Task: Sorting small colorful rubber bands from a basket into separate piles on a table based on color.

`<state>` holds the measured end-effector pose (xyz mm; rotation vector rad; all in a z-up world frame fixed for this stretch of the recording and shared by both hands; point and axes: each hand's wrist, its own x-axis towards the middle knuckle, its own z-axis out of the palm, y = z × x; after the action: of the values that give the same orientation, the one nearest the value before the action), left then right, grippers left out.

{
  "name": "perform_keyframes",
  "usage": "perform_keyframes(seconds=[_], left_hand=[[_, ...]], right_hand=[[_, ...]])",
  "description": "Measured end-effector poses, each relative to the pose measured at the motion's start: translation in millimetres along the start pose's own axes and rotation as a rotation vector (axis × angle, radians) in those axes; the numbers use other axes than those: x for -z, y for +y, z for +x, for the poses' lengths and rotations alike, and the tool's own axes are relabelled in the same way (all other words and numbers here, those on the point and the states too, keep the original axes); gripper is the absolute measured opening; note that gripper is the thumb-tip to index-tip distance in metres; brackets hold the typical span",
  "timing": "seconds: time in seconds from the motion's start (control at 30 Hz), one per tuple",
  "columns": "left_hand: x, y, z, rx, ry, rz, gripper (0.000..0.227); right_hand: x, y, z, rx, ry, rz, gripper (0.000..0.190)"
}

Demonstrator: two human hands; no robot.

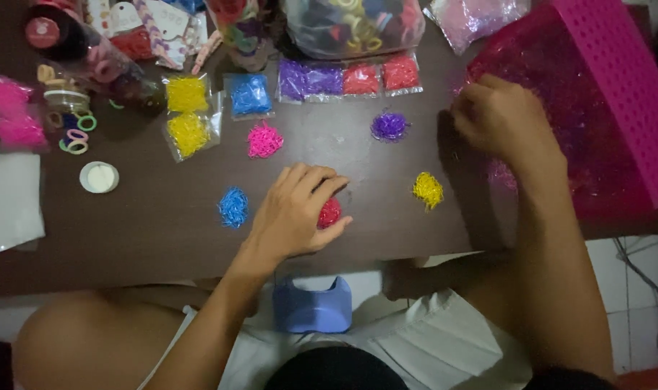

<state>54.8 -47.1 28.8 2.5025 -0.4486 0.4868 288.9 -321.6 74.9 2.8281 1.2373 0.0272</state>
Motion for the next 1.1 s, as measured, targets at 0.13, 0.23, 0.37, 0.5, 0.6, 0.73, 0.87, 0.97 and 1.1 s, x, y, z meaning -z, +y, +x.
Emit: perform_keyframes(seconds=[0.13,0.23,0.37,0.5,0.6,0.73,0.87,0.97,1.1], left_hand=[[-2.8,-3.7,-0.6,0.067,0.004,-0.104,0.055],[-5.7,-10.7,-1.3,0.126,0.079,-0.267,0.056],[-3.8,-12.6,-5.8,0.251,0.130,-0.472,0.045],[-3.7,-16.7,-7.1,0.244,0.134,-0.505,0.038],[-10.0,-15.6,-3.9,0.152,0.118,-0.314,0.037],[-3.4,-4.6,-0.2,0.049,0.020,-0.127,0.045],[-4.8,-3.2,-0.8,-0.023,-0.010,0.006,0.041],[-6.1,-3.4,-3.4,-0.053,0.023,0.026,0.040],[-6.1,-2.3,-2.8,-0.063,0.003,0.061,0.051]], right_hand=[[19.2,-44.9,-2.6,-0.184,-0.275,0.336,0.013],[1.4,-73.2,-10.5,0.068,-0.094,0.363,0.013],[19.7,-134.6,-16.1,0.262,-0.151,0.511,0.017],[19.3,-142.0,-18.1,0.300,-0.077,0.590,0.012],[14.5,-115.5,-14.2,0.243,-0.031,0.464,0.010],[19.7,-90.3,-13.8,0.170,-0.075,0.423,0.012],[22.4,-60.9,-15.5,0.071,-0.079,0.335,0.017],[29.3,-40.5,-17.1,0.002,-0.096,0.307,0.028],[33.5,-1.7,-23.9,-0.110,-0.088,0.296,0.030]])
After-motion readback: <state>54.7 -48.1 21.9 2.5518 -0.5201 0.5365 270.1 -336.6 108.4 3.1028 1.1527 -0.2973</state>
